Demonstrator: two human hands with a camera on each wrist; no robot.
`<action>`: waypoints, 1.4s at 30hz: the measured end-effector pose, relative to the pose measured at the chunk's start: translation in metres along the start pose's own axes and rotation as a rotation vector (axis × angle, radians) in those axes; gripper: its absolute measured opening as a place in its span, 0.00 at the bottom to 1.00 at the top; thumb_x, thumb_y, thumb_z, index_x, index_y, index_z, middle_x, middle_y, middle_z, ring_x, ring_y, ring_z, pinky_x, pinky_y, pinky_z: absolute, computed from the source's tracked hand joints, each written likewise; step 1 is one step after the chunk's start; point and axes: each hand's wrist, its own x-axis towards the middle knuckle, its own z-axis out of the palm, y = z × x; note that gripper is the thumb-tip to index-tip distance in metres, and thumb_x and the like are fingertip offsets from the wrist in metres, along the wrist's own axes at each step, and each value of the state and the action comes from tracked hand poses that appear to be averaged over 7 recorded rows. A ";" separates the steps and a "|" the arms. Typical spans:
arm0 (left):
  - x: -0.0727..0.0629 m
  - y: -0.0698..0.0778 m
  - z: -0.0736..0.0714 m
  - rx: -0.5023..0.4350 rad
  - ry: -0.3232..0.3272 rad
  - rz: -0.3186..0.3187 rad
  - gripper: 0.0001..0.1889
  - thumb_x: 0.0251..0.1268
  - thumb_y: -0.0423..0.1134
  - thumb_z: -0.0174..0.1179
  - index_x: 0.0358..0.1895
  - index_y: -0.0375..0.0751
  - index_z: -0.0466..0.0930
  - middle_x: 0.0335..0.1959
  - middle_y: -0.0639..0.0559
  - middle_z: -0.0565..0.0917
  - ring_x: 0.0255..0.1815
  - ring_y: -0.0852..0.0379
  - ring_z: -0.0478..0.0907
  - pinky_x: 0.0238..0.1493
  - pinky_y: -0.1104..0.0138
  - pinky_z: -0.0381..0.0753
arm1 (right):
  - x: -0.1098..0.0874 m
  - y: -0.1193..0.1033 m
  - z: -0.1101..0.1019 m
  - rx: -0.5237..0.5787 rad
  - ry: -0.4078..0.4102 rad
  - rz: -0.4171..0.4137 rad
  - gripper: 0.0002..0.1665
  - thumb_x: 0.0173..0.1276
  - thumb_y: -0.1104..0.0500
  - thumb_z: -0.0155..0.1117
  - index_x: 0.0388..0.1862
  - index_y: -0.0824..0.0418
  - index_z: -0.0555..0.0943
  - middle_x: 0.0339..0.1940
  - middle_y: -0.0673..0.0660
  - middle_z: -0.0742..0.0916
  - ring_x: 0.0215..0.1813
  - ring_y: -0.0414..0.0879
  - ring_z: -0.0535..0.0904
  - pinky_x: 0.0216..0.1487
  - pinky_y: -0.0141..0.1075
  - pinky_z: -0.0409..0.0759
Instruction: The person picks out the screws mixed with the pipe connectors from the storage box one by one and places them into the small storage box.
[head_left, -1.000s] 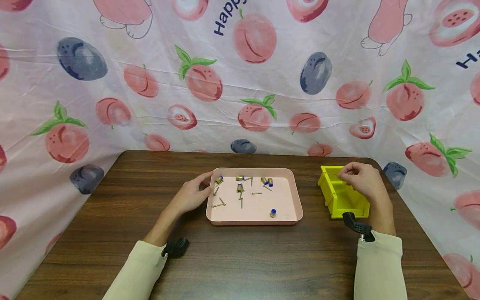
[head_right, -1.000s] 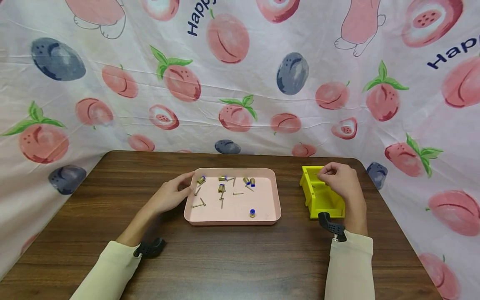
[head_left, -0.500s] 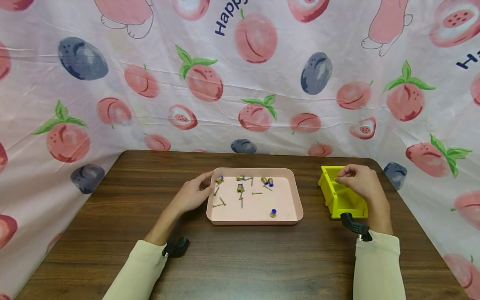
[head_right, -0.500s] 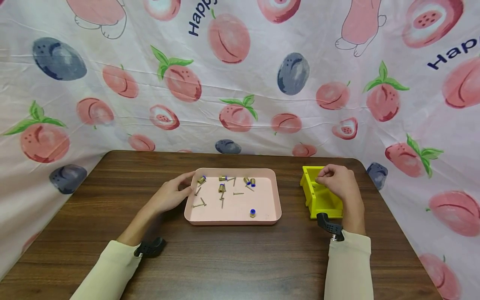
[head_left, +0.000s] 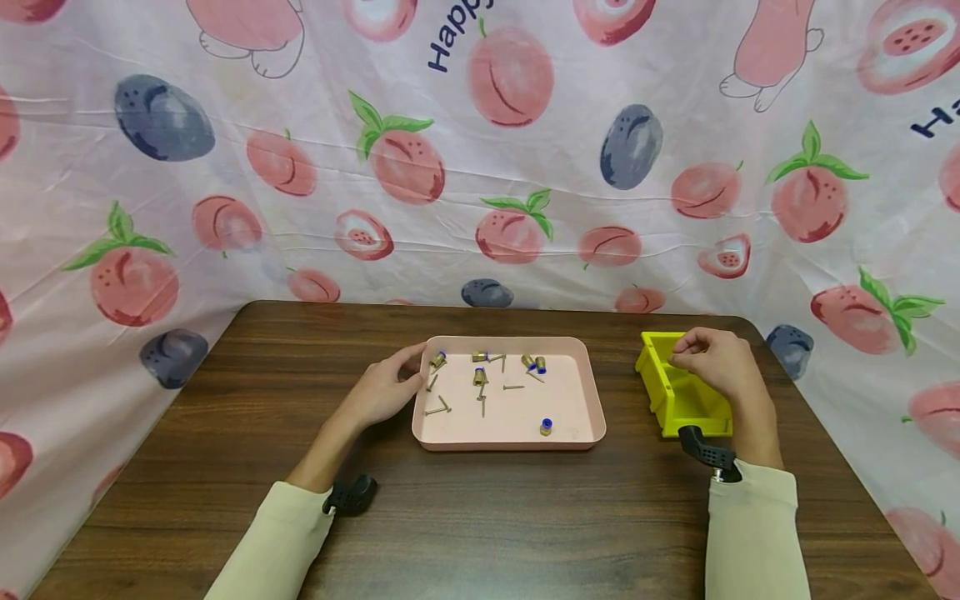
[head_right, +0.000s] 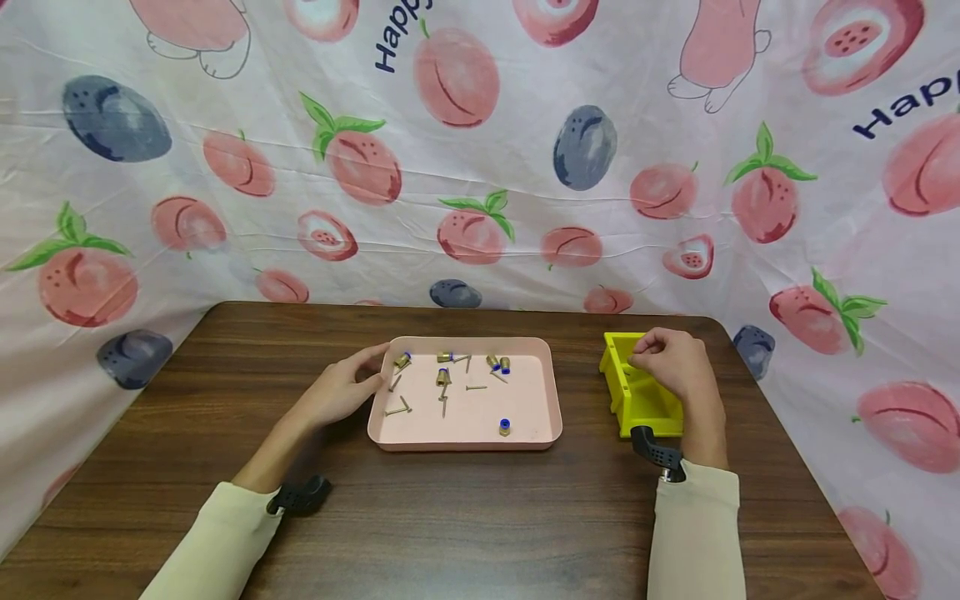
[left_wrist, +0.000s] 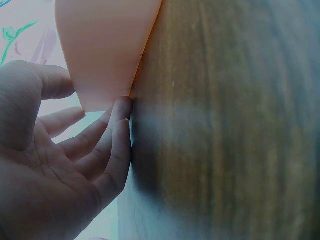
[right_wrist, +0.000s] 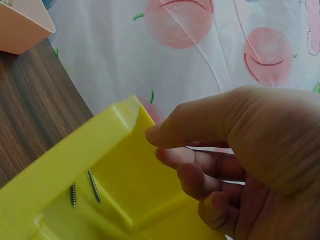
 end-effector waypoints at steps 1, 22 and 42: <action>-0.001 0.001 0.000 0.001 0.004 0.008 0.32 0.78 0.48 0.59 0.83 0.46 0.73 0.56 0.45 0.90 0.56 0.45 0.86 0.57 0.47 0.82 | 0.000 -0.001 0.000 0.000 0.001 -0.001 0.13 0.75 0.57 0.74 0.47 0.67 0.86 0.39 0.60 0.88 0.43 0.57 0.79 0.43 0.45 0.76; -0.011 0.024 -0.009 -0.022 -0.013 -0.002 0.32 0.79 0.45 0.57 0.82 0.40 0.73 0.57 0.38 0.89 0.57 0.40 0.86 0.59 0.45 0.81 | 0.004 -0.025 0.011 0.030 0.029 -0.113 0.12 0.75 0.56 0.74 0.45 0.65 0.87 0.37 0.57 0.88 0.40 0.54 0.80 0.42 0.43 0.79; -0.004 0.010 -0.004 -0.015 -0.002 0.017 0.32 0.78 0.46 0.58 0.82 0.43 0.73 0.56 0.40 0.90 0.57 0.41 0.87 0.57 0.47 0.82 | 0.012 -0.051 0.033 0.034 -0.034 -0.190 0.09 0.72 0.57 0.74 0.43 0.62 0.88 0.36 0.56 0.89 0.36 0.51 0.81 0.40 0.40 0.80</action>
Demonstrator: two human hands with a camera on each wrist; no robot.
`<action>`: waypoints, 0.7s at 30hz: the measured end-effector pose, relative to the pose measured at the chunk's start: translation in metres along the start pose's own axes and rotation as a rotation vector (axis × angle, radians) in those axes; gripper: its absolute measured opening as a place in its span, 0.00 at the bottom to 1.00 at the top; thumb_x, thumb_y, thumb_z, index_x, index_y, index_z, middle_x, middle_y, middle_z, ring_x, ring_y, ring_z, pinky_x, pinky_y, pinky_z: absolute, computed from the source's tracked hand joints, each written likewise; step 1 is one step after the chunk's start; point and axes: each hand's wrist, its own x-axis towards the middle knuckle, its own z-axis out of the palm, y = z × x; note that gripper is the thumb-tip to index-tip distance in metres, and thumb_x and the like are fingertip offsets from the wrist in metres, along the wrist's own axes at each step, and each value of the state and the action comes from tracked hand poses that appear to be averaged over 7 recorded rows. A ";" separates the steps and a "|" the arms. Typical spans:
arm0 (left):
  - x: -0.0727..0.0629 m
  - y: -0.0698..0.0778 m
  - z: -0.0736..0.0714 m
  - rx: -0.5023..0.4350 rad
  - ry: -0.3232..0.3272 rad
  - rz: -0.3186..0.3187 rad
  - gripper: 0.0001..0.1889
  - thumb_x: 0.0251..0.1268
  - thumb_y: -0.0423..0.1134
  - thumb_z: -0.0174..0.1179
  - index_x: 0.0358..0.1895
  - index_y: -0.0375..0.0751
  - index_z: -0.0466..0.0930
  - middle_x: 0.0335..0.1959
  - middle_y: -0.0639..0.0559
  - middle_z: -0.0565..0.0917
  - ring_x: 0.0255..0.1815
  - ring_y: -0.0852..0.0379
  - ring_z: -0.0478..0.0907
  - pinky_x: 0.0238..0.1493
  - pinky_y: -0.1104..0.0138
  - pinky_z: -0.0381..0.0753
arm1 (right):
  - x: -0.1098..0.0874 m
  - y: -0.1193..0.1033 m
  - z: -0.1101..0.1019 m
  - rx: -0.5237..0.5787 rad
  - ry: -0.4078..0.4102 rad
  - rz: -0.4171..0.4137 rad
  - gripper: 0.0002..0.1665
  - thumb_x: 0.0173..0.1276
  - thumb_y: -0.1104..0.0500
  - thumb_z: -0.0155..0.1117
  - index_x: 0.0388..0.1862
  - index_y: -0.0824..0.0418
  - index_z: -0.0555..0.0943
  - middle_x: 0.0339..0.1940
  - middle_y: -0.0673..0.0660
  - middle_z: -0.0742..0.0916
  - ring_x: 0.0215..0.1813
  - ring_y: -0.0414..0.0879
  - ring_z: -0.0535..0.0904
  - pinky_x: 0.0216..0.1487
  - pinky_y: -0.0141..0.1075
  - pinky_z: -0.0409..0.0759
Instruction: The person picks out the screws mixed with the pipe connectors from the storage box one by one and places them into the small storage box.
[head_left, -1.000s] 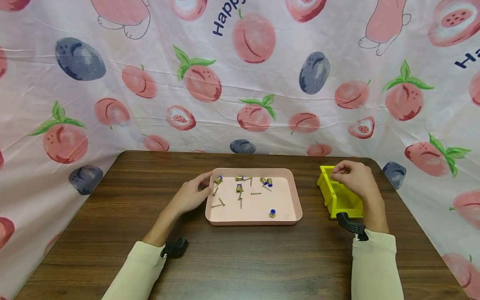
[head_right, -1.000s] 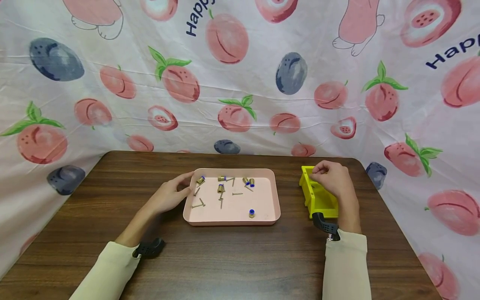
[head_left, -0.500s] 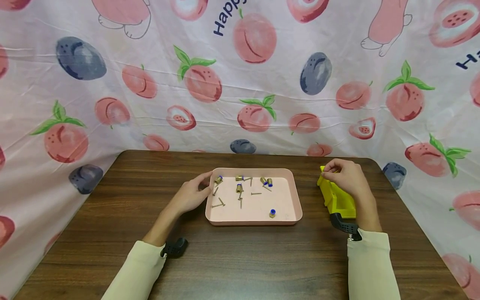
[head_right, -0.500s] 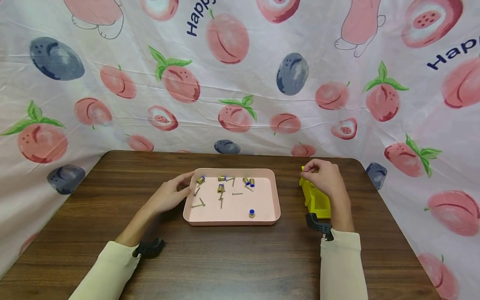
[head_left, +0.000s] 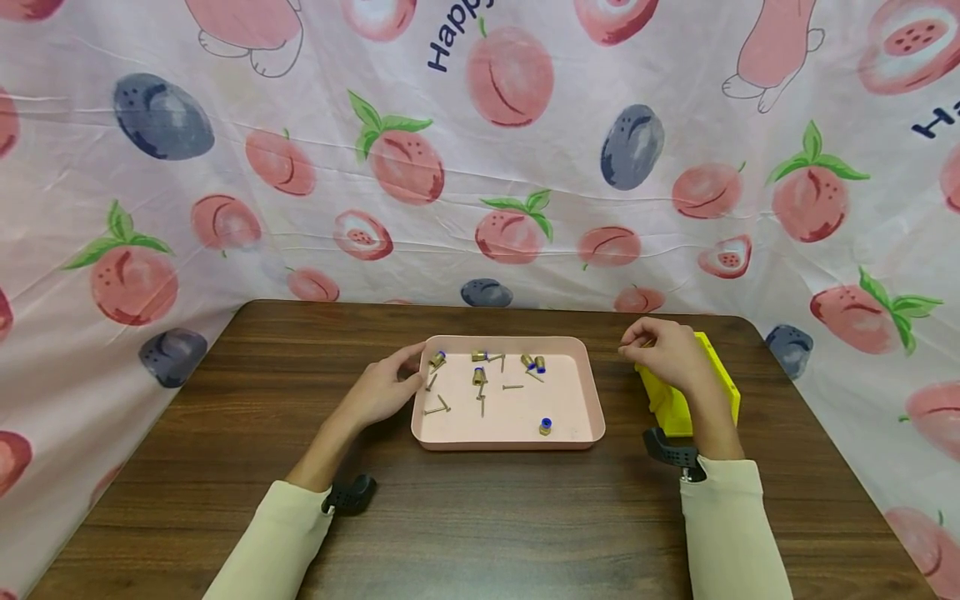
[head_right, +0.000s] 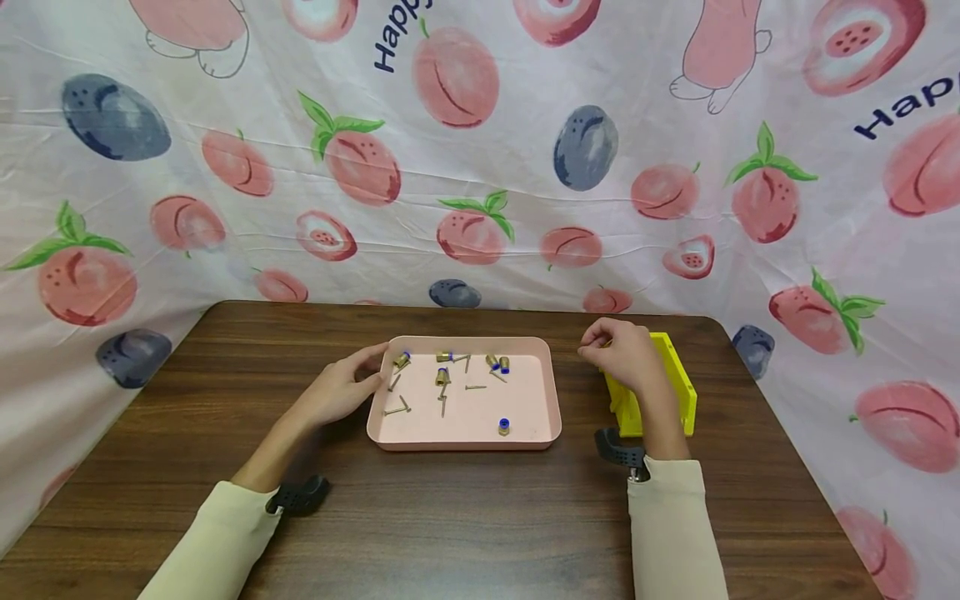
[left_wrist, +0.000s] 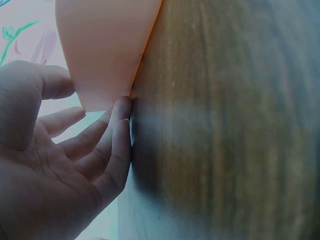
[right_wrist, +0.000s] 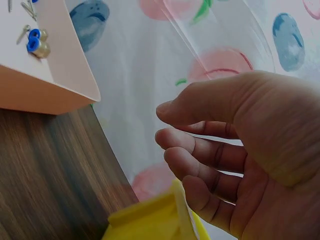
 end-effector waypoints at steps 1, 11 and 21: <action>0.000 0.001 0.000 0.001 0.005 0.007 0.32 0.78 0.46 0.58 0.82 0.43 0.73 0.55 0.40 0.90 0.56 0.41 0.87 0.56 0.47 0.82 | 0.001 -0.002 0.001 0.003 -0.006 -0.001 0.09 0.72 0.57 0.75 0.43 0.62 0.88 0.36 0.56 0.89 0.36 0.51 0.81 0.41 0.41 0.80; 0.003 -0.007 0.003 0.018 0.009 -0.001 0.32 0.77 0.46 0.59 0.82 0.43 0.73 0.56 0.39 0.90 0.57 0.41 0.87 0.57 0.46 0.82 | 0.003 -0.014 0.014 0.015 -0.020 -0.036 0.08 0.69 0.59 0.77 0.41 0.62 0.87 0.33 0.55 0.89 0.37 0.51 0.81 0.43 0.44 0.78; -0.005 0.008 -0.004 -0.025 -0.013 0.010 0.32 0.78 0.46 0.58 0.82 0.43 0.73 0.56 0.39 0.90 0.56 0.41 0.87 0.58 0.47 0.82 | 0.007 -0.024 0.023 -0.003 -0.034 -0.080 0.06 0.69 0.60 0.77 0.39 0.61 0.88 0.32 0.53 0.89 0.36 0.49 0.81 0.43 0.44 0.78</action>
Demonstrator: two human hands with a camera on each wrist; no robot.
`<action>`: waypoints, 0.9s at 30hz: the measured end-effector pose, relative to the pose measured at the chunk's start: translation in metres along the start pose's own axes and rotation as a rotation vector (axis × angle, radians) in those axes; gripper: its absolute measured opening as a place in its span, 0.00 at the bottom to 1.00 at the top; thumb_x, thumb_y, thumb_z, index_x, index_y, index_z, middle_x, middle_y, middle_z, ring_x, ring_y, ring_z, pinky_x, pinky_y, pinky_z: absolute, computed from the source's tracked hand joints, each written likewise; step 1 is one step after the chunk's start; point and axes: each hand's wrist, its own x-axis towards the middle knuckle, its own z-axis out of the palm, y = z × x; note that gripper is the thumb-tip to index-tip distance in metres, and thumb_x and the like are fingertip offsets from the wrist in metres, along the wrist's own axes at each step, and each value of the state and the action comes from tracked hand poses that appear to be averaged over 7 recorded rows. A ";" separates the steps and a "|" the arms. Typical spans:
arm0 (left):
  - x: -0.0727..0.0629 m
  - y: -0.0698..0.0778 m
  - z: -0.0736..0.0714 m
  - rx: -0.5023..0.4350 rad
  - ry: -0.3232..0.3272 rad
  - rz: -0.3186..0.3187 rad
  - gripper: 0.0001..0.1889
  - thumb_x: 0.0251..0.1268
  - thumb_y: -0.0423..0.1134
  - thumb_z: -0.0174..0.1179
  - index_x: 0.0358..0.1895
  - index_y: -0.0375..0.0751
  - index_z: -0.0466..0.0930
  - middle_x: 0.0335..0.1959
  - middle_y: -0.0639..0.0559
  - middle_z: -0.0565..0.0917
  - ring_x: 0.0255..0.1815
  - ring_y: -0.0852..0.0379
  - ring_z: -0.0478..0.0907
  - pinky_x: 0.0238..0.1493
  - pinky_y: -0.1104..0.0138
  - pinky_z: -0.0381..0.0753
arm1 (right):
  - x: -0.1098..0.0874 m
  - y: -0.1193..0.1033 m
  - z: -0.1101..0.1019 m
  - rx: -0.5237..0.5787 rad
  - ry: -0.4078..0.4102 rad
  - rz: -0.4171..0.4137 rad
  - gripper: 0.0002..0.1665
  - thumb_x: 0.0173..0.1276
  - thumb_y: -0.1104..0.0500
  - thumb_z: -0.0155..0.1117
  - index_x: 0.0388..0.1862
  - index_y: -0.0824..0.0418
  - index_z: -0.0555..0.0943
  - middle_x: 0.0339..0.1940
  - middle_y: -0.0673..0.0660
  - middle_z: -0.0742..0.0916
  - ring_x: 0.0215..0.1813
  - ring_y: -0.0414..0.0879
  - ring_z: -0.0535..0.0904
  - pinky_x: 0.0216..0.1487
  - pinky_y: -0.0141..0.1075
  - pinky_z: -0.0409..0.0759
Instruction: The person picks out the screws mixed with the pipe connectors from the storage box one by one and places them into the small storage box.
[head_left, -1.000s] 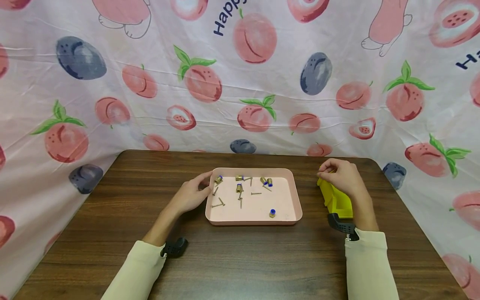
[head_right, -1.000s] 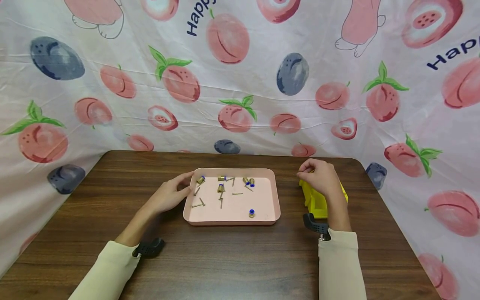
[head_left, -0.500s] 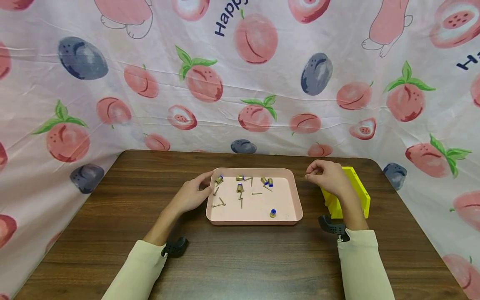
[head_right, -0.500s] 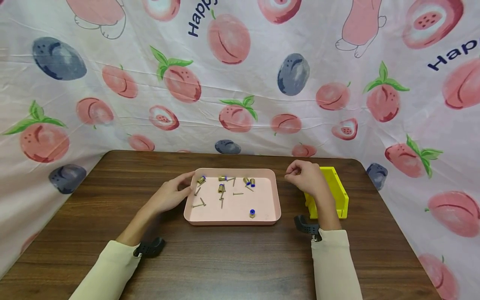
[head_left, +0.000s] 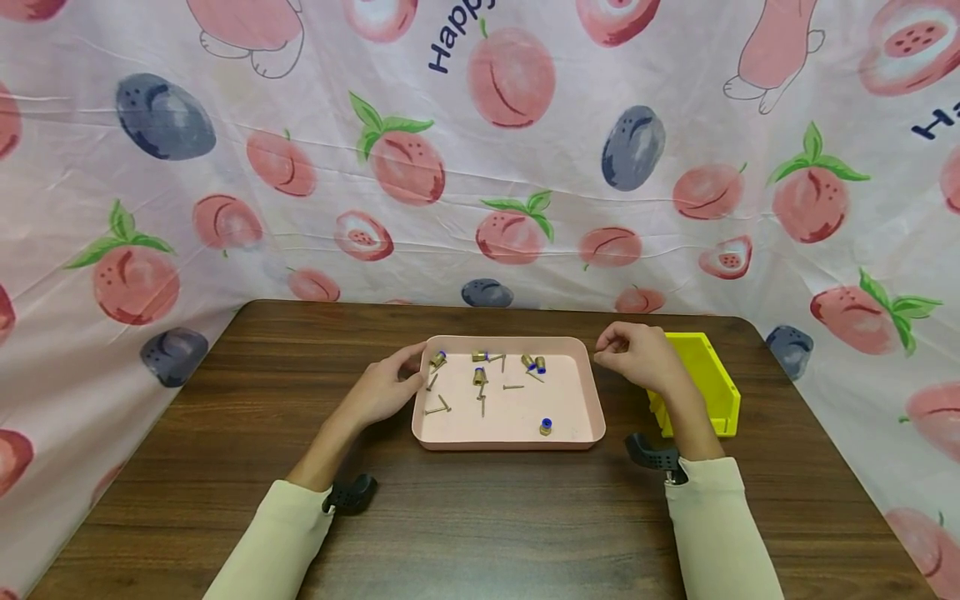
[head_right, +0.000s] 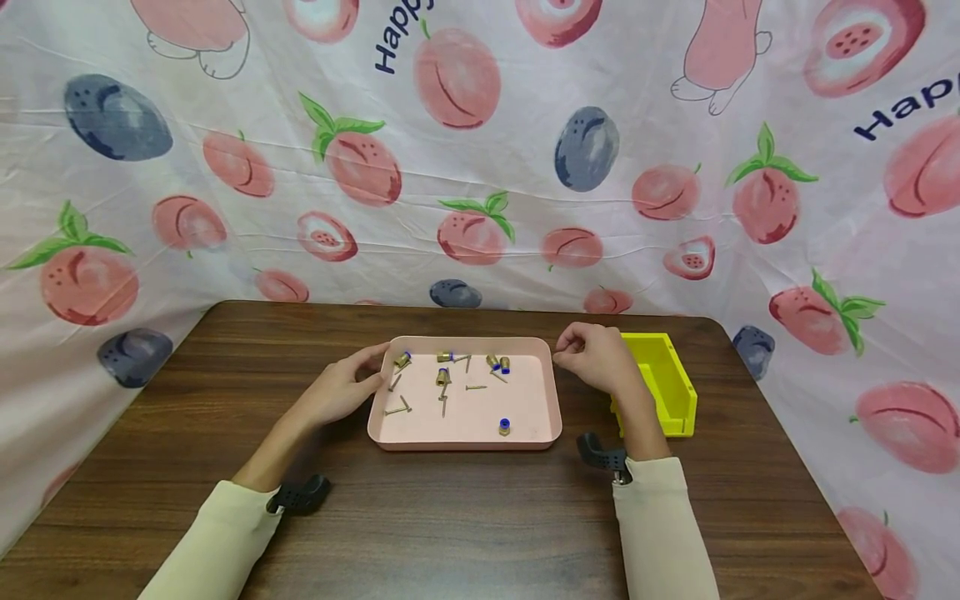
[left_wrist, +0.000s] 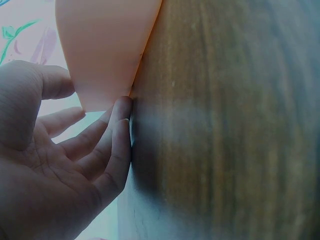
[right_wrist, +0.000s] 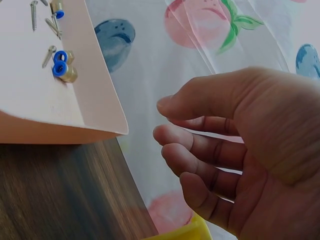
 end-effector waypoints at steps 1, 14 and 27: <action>0.000 0.000 0.000 0.000 0.000 -0.002 0.32 0.78 0.46 0.58 0.82 0.43 0.73 0.56 0.39 0.90 0.57 0.41 0.87 0.58 0.47 0.82 | 0.000 -0.001 0.001 -0.002 -0.001 -0.002 0.06 0.69 0.60 0.77 0.39 0.61 0.88 0.32 0.53 0.88 0.36 0.49 0.81 0.43 0.43 0.78; 0.002 0.002 0.001 0.021 0.008 -0.044 0.32 0.77 0.45 0.58 0.82 0.42 0.73 0.57 0.40 0.90 0.57 0.41 0.87 0.59 0.45 0.81 | 0.005 -0.003 0.016 -0.033 -0.037 -0.039 0.04 0.71 0.61 0.75 0.39 0.60 0.88 0.31 0.53 0.87 0.37 0.51 0.80 0.43 0.43 0.80; 0.001 0.002 0.001 0.014 0.014 -0.014 0.32 0.76 0.44 0.59 0.81 0.40 0.74 0.56 0.39 0.90 0.56 0.41 0.86 0.58 0.46 0.82 | 0.007 -0.011 0.028 -0.036 -0.082 -0.061 0.04 0.68 0.61 0.76 0.37 0.59 0.88 0.30 0.51 0.87 0.37 0.48 0.81 0.43 0.42 0.80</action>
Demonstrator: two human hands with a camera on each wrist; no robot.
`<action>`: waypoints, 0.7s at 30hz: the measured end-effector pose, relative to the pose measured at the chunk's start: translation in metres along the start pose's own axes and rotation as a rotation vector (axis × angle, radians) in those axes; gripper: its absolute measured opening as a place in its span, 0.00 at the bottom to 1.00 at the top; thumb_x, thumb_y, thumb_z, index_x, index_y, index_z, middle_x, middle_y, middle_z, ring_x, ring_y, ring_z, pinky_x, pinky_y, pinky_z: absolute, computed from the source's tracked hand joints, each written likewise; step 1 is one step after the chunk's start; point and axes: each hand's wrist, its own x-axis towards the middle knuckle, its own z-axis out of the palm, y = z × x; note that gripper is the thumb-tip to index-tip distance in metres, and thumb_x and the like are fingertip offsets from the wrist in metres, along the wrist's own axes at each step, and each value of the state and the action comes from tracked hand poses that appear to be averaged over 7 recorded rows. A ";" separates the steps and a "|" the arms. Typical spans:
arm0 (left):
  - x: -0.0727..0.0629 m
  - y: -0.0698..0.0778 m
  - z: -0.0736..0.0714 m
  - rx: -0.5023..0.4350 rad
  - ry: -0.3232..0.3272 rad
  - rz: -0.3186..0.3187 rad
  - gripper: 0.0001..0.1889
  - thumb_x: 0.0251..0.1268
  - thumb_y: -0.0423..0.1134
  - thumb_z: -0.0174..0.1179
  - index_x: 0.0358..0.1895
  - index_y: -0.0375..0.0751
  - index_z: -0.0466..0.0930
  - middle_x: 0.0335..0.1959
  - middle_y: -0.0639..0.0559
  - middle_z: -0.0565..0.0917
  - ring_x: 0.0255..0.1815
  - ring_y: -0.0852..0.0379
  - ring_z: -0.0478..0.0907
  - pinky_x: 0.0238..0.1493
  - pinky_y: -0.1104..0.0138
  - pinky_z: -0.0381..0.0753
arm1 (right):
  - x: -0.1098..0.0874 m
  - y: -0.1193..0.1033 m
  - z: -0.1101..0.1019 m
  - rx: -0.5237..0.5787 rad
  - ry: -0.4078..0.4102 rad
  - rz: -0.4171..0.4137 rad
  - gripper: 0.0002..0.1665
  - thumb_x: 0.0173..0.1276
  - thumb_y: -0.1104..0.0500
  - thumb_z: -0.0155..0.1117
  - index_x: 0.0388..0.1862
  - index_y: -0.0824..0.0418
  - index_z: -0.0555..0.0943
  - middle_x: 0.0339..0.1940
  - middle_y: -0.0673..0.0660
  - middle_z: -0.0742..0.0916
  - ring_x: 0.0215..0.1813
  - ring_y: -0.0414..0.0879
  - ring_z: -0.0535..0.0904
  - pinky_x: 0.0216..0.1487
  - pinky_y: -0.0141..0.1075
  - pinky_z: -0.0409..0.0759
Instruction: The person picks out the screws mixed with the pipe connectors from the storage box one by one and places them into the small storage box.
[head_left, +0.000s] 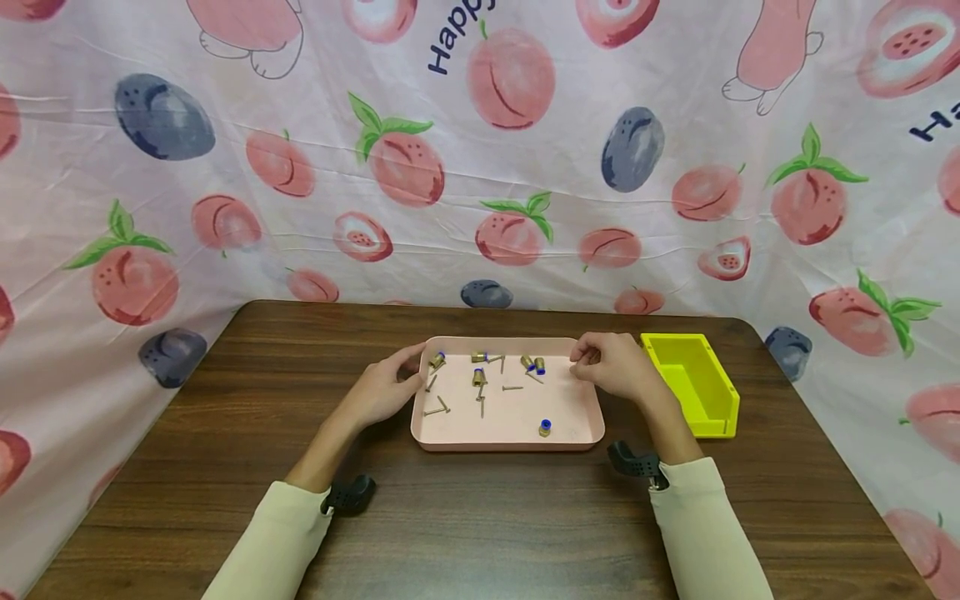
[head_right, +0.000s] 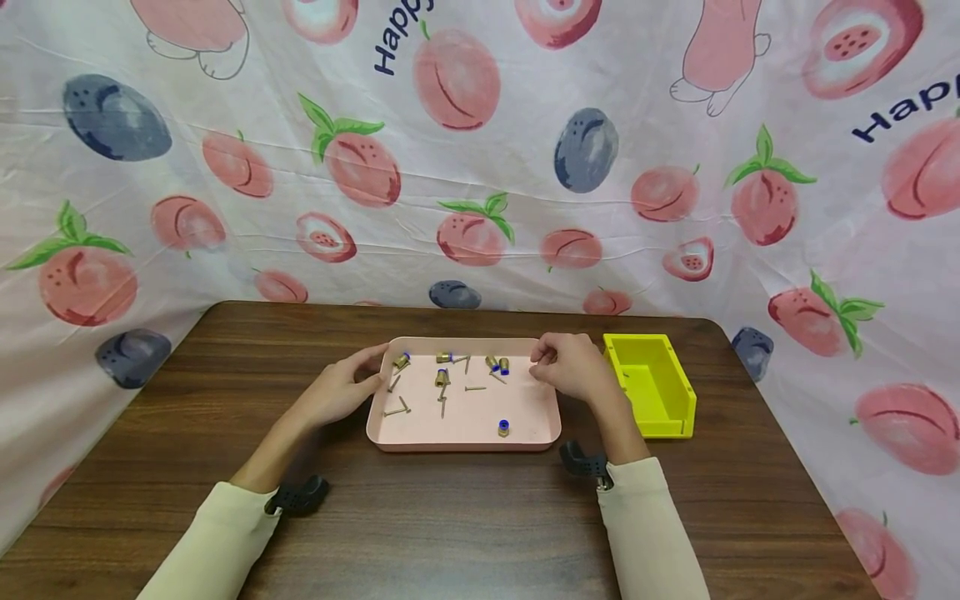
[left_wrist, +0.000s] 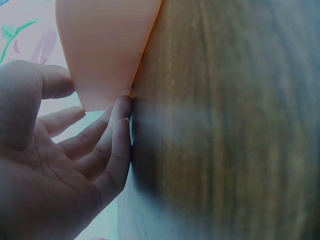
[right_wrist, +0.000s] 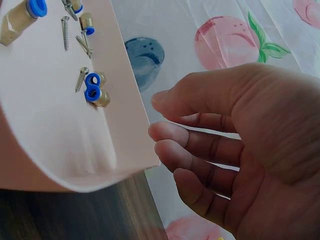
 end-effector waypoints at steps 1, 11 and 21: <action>0.000 -0.001 0.000 0.002 0.000 0.002 0.32 0.77 0.44 0.59 0.81 0.40 0.74 0.56 0.39 0.90 0.56 0.42 0.87 0.58 0.47 0.82 | 0.000 0.000 0.001 -0.007 -0.006 -0.005 0.03 0.67 0.62 0.75 0.37 0.59 0.88 0.30 0.50 0.87 0.36 0.47 0.81 0.43 0.41 0.80; 0.007 -0.013 0.006 0.031 -0.005 -0.025 0.32 0.80 0.45 0.58 0.83 0.42 0.72 0.57 0.42 0.90 0.57 0.45 0.86 0.57 0.47 0.82 | 0.005 -0.008 0.010 -0.027 -0.056 -0.059 0.03 0.66 0.65 0.74 0.37 0.59 0.88 0.28 0.48 0.87 0.34 0.44 0.81 0.41 0.39 0.79; 0.006 -0.014 0.005 0.011 0.014 0.014 0.32 0.79 0.47 0.58 0.82 0.42 0.73 0.55 0.41 0.90 0.54 0.43 0.87 0.54 0.48 0.83 | 0.018 -0.021 0.023 -0.018 -0.037 -0.057 0.03 0.64 0.65 0.75 0.36 0.60 0.90 0.28 0.48 0.87 0.34 0.44 0.80 0.42 0.39 0.79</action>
